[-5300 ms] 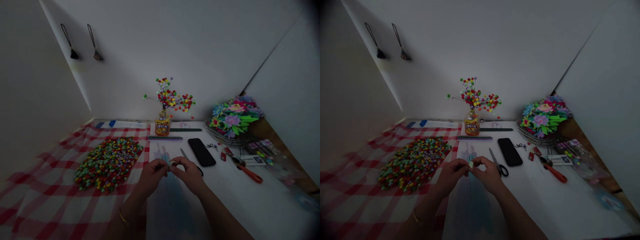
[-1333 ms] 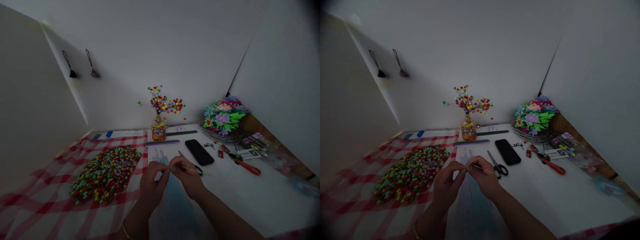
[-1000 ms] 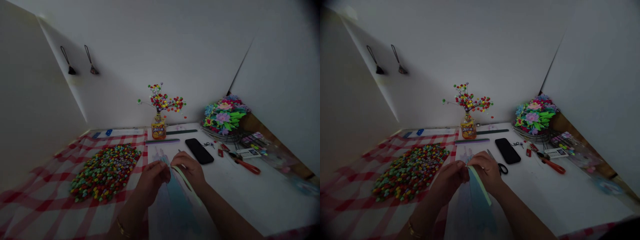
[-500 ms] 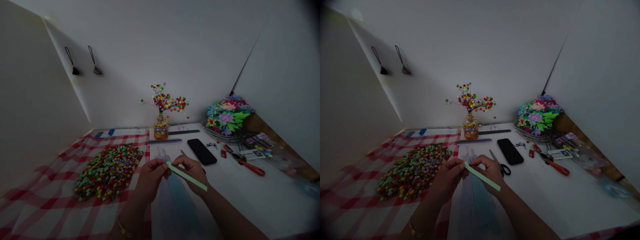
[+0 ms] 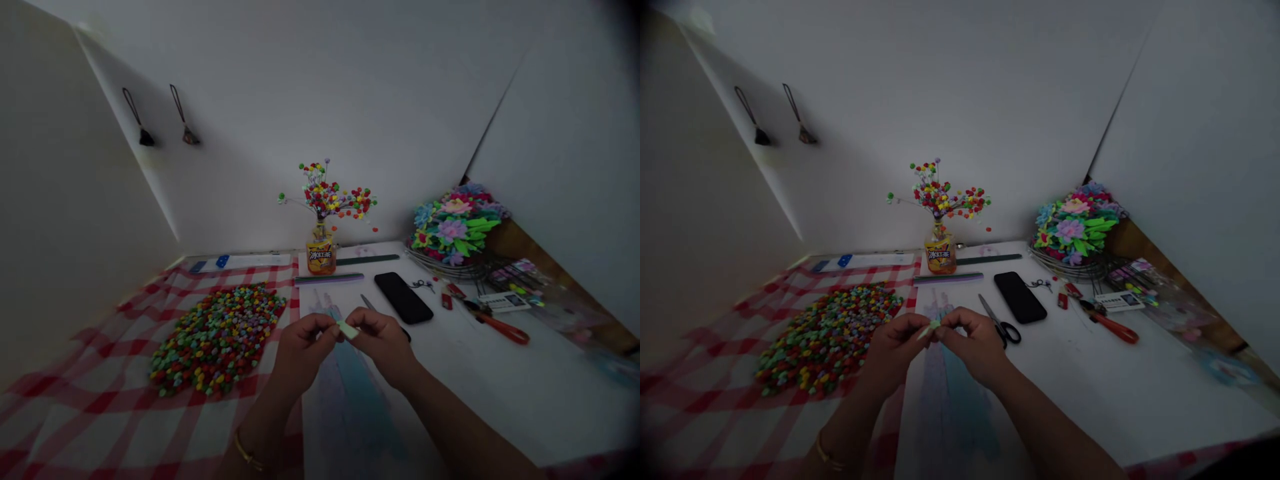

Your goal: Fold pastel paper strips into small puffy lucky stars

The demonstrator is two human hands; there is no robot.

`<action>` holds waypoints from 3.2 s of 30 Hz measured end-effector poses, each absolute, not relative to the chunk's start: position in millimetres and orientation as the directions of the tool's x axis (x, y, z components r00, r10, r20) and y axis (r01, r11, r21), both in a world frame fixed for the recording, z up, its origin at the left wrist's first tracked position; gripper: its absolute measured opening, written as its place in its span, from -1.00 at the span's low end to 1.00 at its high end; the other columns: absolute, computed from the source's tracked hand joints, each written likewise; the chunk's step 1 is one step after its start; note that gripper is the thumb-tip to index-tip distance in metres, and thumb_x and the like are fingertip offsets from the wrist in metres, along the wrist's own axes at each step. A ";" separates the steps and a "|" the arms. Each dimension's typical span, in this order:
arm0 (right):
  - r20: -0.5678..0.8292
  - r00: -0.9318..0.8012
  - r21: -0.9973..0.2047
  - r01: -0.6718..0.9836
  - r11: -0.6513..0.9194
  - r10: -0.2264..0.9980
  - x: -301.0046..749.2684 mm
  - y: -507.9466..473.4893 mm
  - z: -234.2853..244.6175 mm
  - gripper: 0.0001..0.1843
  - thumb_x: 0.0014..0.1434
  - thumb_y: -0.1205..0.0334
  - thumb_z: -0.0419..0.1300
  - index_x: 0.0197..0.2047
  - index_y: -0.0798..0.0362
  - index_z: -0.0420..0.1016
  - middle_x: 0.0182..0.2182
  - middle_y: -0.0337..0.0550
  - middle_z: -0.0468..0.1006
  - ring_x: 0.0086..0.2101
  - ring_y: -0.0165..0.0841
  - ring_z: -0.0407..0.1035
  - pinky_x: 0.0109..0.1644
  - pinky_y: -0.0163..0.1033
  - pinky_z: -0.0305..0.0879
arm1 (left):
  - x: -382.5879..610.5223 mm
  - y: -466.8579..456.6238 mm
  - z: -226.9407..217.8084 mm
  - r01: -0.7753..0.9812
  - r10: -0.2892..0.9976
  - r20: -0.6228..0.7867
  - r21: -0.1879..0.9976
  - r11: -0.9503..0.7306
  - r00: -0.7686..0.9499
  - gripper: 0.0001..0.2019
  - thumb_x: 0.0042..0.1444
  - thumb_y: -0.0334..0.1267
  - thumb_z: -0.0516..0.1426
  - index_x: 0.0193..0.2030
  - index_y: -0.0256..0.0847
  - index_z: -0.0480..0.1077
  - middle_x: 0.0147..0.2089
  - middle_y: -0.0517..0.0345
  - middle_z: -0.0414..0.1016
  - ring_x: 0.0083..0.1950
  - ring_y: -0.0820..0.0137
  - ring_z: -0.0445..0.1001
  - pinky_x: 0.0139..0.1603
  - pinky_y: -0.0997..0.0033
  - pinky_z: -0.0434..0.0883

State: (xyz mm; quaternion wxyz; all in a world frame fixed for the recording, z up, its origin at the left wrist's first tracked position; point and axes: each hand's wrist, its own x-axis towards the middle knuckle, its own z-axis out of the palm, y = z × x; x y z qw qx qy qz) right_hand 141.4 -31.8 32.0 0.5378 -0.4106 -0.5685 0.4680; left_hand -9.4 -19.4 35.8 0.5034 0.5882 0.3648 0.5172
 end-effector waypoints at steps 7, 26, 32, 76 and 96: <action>0.194 0.005 -0.961 -0.199 0.191 0.981 133.0 -32.0 28.9 -0.87 -0.06 0.21 0.25 -0.50 0.07 0.39 -0.57 -0.32 0.37 -0.49 -0.47 0.24 -0.36 -0.33 0.18 | 3.2 -20.5 23.0 -0.365 0.985 0.127 0.928 -0.076 0.118 -0.86 -0.19 -0.33 0.27 -0.42 -0.22 0.45 -0.51 0.27 0.40 -0.44 0.52 0.31 -0.35 0.51 0.28; 0.275 -0.045 -0.959 0.054 0.278 0.960 149.8 -26.5 28.2 -0.84 0.02 0.19 0.18 -0.52 0.05 0.35 -0.54 -0.30 0.38 -0.44 -0.42 0.27 -0.27 -0.26 0.20 | -2.1 -19.8 31.2 -0.148 0.968 0.119 0.985 -0.087 0.222 -0.89 -0.18 -0.35 0.25 -0.43 -0.26 0.47 -0.57 0.19 0.44 -0.52 0.48 0.37 -0.44 0.48 0.32; 0.229 -0.036 -0.973 -0.040 0.227 0.973 152.7 -27.2 31.4 -0.83 -0.01 0.20 0.21 -0.54 0.07 0.38 -0.56 -0.31 0.37 -0.48 -0.45 0.22 -0.34 -0.30 0.16 | -6.1 -22.8 38.6 -0.160 0.959 0.125 0.983 -0.086 0.255 -0.92 -0.18 -0.35 0.25 -0.47 -0.26 0.47 -0.55 0.17 0.46 -0.51 0.49 0.35 -0.45 0.50 0.30; 0.403 0.138 -0.891 0.285 0.354 0.905 141.2 -31.7 27.7 -0.89 -0.03 0.21 0.22 -0.49 0.06 0.42 -0.49 -0.22 0.43 -0.39 -0.34 0.32 -0.27 -0.22 0.22 | -2.2 -20.5 32.6 -0.228 0.968 0.121 0.971 -0.070 0.220 -0.88 -0.18 -0.35 0.26 -0.40 -0.26 0.53 -0.56 0.18 0.49 -0.49 0.48 0.39 -0.39 0.49 0.35; 0.497 -0.005 -0.856 0.165 0.491 0.868 143.1 -31.1 33.6 -0.95 0.00 0.24 0.24 -0.42 0.00 0.52 -0.47 -0.22 0.43 -0.37 -0.35 0.34 -0.20 -0.20 0.23 | -5.0 -17.9 20.2 0.099 0.919 0.381 0.915 -0.391 0.106 -0.82 -0.05 -0.26 0.20 -0.25 -0.18 0.47 -0.35 0.13 0.54 -0.30 0.38 0.48 -0.25 0.42 0.40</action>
